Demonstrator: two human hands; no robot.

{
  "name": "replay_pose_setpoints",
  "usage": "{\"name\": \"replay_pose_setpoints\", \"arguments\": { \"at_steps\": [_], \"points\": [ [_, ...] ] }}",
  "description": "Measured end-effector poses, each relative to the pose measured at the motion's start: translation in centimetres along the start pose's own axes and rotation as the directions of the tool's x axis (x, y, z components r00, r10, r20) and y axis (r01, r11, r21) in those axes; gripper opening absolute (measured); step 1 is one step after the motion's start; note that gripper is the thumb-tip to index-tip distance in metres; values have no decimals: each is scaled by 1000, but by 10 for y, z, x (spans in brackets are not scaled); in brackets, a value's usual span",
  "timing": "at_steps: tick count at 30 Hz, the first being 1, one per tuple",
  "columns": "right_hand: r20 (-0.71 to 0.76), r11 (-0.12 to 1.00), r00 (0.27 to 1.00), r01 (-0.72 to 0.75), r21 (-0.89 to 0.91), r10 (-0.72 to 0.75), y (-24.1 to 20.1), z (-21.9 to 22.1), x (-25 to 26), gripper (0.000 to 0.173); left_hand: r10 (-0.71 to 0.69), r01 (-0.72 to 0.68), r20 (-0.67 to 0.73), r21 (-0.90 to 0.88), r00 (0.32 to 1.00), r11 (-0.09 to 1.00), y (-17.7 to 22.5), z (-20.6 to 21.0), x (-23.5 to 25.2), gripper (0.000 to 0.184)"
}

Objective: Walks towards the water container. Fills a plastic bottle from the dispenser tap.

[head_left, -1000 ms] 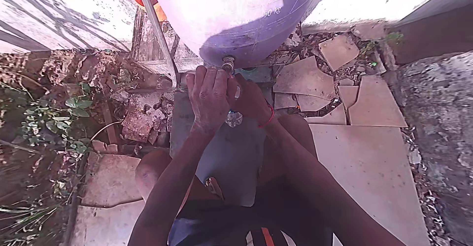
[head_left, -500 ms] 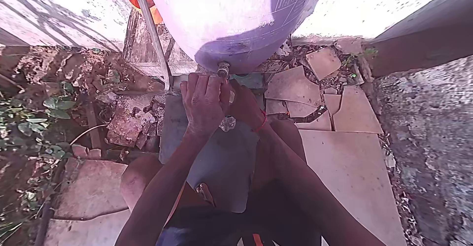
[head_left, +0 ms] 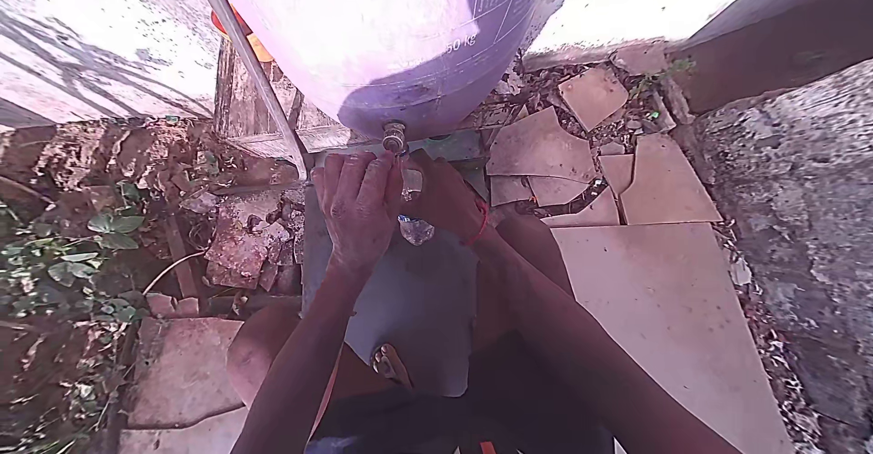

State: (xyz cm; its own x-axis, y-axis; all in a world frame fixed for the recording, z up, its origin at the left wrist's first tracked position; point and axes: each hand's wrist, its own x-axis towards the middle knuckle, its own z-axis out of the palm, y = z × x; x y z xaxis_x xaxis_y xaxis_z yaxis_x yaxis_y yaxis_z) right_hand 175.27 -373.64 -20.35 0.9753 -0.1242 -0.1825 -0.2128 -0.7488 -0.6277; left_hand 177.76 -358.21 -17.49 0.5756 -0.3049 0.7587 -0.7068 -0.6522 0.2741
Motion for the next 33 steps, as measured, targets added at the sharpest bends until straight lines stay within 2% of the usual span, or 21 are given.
{"name": "replay_pose_setpoints", "arguments": {
  "at_steps": [15, 23, 33],
  "points": [
    [61, 998, 997, 51, 39, -54, 2, -2, 6, 89, 3, -1, 63, -39, 998, 999, -4, -5, 6, 14],
    [46, 999, 998, 42, 21, -43, 0, 2, 6, 89, 14, -13, 18, -56, 1000, 998, -5, -1, 9, 9],
    [51, 999, 998, 32, 32, -33, -2, 1, 3, 88, -8, 10, 49, -41, 999, 999, -5, -4, 11, 10]
  ]
}}
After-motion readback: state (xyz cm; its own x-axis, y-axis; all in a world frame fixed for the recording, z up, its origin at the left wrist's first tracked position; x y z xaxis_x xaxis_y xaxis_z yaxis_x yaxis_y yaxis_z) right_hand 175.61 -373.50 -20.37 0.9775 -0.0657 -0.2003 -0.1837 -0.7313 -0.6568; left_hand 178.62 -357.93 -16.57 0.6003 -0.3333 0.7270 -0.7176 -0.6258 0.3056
